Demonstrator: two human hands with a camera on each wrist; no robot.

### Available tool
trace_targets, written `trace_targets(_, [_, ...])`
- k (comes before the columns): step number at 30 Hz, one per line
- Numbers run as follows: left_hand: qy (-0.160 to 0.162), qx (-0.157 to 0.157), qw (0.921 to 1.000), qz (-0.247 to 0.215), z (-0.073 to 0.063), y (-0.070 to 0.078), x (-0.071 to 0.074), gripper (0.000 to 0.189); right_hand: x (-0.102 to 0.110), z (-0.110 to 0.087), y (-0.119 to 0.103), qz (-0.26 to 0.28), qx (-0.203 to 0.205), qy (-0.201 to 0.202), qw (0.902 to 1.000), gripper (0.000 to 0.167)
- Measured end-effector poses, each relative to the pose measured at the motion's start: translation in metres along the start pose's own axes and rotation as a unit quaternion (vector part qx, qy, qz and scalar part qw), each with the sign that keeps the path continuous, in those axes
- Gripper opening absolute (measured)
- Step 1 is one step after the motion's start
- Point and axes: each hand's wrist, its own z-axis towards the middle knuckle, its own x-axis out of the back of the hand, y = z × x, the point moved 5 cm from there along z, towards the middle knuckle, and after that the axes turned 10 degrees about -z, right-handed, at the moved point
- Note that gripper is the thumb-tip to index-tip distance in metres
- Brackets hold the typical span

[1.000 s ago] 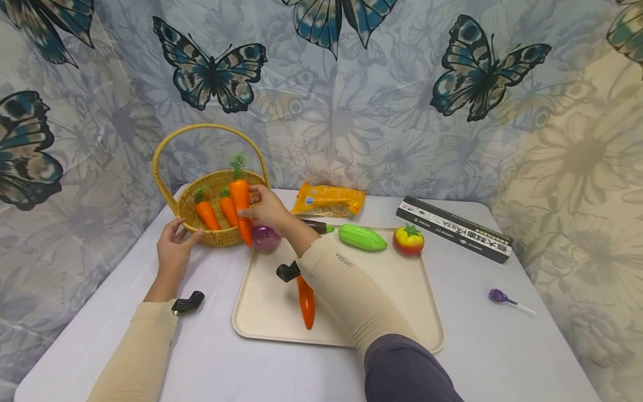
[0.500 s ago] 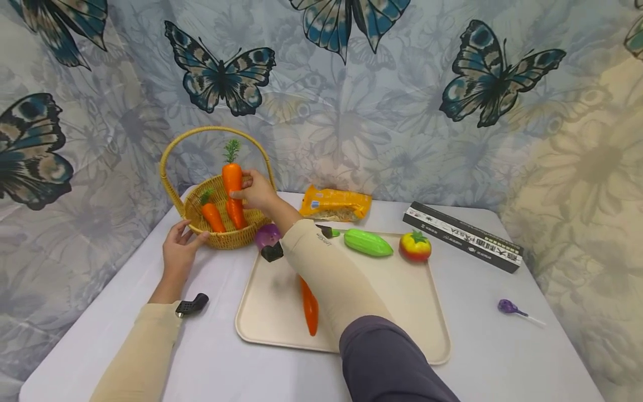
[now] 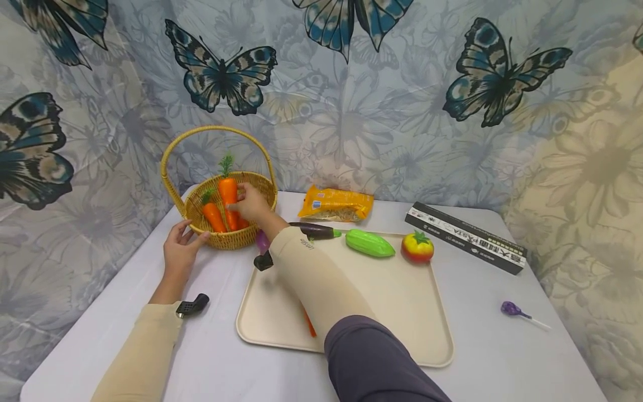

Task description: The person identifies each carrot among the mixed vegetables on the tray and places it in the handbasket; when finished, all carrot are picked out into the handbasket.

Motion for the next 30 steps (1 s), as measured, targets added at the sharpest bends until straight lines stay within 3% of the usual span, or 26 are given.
trace_targets(12, [-0.002, -0.001, 0.9999, -0.014, -0.0001, 0.0003, -0.0010, 0.068, -0.0096, -0.0013, 0.0019, -0.110, -0.009, 0.008, 0.9939, 0.061])
trace_targets(20, [0.004, 0.000, 1.0000, -0.008, -0.0010, 0.0000, -0.0016, 0.069, -0.0099, -0.0001, 0.0019, -0.148, -0.018, 0.018, 0.9886, 0.056])
trace_targets(24, [0.005, -0.010, 0.9999, -0.009, 0.0000, -0.0003, -0.0020, 0.068, -0.0083, 0.0002, 0.0009, -0.149, -0.011, 0.021, 0.9885, 0.053])
trace_targets(30, [0.000, -0.020, 0.9998, -0.006, -0.0012, 0.0015, -0.0010, 0.066, -0.0072, -0.0035, 0.0020, -0.093, -0.006, 0.013, 0.9956, 0.052])
